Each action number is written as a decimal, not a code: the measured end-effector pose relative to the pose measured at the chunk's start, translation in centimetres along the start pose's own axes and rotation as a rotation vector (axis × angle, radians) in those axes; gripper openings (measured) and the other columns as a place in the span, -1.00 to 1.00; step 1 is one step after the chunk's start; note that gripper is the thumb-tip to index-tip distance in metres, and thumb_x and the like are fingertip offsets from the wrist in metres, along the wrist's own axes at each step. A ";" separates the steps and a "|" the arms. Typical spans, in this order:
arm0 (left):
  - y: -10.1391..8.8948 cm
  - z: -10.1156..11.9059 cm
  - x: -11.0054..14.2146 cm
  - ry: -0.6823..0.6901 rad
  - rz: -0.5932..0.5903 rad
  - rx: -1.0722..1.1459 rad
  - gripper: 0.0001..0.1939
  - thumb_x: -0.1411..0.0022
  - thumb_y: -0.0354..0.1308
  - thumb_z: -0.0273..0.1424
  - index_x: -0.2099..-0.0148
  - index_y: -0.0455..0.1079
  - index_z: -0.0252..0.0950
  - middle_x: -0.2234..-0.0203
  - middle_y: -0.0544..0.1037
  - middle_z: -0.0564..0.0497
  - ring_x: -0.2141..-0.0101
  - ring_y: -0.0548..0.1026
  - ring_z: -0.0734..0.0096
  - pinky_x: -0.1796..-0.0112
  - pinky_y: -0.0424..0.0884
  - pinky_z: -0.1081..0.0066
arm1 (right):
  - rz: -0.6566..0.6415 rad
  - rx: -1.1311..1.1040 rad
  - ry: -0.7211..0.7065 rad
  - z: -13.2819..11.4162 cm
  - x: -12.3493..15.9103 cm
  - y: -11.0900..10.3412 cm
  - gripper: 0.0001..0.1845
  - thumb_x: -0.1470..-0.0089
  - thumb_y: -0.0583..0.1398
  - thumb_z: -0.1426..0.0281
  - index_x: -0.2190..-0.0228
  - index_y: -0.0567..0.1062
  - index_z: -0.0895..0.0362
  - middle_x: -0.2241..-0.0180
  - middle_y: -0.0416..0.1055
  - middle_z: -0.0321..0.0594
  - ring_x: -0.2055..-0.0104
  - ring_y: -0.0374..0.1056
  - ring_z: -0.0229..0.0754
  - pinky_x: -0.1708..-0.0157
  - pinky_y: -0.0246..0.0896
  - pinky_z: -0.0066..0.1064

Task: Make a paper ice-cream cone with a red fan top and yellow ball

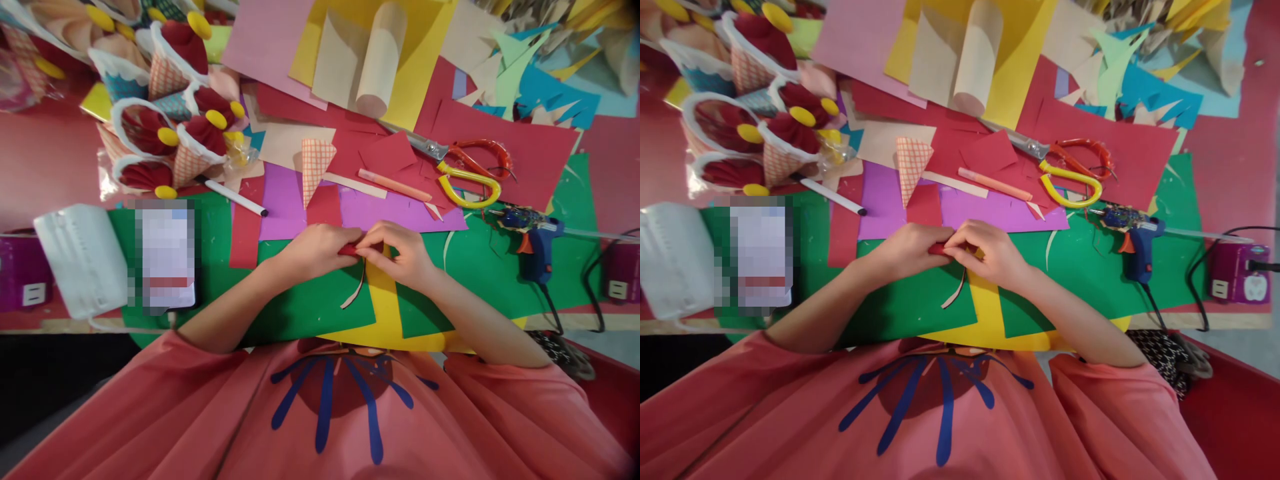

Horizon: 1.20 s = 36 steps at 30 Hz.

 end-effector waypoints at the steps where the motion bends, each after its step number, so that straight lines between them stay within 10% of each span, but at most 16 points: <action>1: -0.3 0.1 0.1 0.033 0.070 -0.122 -0.85 -0.18 0.13 -0.41 0.44 0.25 -0.28 0.64 0.30 0.16 0.61 0.27 0.55 0.57 -0.02 0.49 | 0.012 0.005 0.033 0.2 0.0 0.0 -0.81 -0.27 0.18 0.36 0.40 0.47 0.13 0.47 0.47 -0.28 0.41 0.37 -0.31 0.39 0.29 -0.44; 9: -1.7 2.9 1.3 0.287 0.498 -0.637 -0.74 -0.37 -0.06 -0.42 0.38 0.34 -0.28 0.62 0.41 0.04 0.60 0.37 0.39 0.58 0.03 0.38 | 0.082 -0.179 0.482 3.0 1.1 0.8 -0.78 -0.21 0.17 0.32 0.46 0.32 0.12 0.53 0.28 -0.38 0.51 0.16 -0.37 0.52 0.07 -0.49; 21: -0.9 0.8 0.1 -0.072 0.236 -0.567 -0.85 -0.24 0.09 -0.43 0.32 0.47 -0.29 0.54 0.55 -0.04 0.48 0.50 0.30 0.55 0.01 0.39 | 0.007 -0.697 0.831 4.2 2.2 3.8 -0.51 -0.05 0.27 -0.04 0.49 0.24 0.07 0.67 0.10 -0.55 0.73 -0.02 -0.46 0.72 -0.15 -0.51; 31: -0.4 -0.5 -0.2 -0.144 0.060 -0.315 -0.82 -0.15 0.04 -0.45 0.40 0.46 -0.28 0.57 0.58 -0.01 0.54 0.50 0.33 0.53 -0.01 0.42 | -0.025 0.151 -0.052 -0.1 0.3 0.4 -0.89 -0.27 0.14 0.47 0.22 0.47 0.08 0.30 0.52 -0.22 0.27 0.46 -0.26 0.28 0.39 -0.44; 36: -0.2 0.0 -0.1 -0.023 0.108 -0.283 -0.79 -0.17 0.04 -0.39 0.47 0.41 -0.27 0.65 0.50 0.03 0.60 0.42 0.42 0.55 -0.02 0.45 | -0.013 0.169 -0.179 -0.5 0.3 0.1 -0.89 -0.27 0.13 0.49 0.21 0.45 0.08 0.32 0.53 -0.23 0.24 0.48 -0.27 0.28 0.40 -0.46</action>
Point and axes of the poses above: each hand's wrist, its own x-axis away from the middle knuckle, its own y-axis out of the palm, z = x × y, the point moved 8 cm from there along -x, towards the middle knuckle
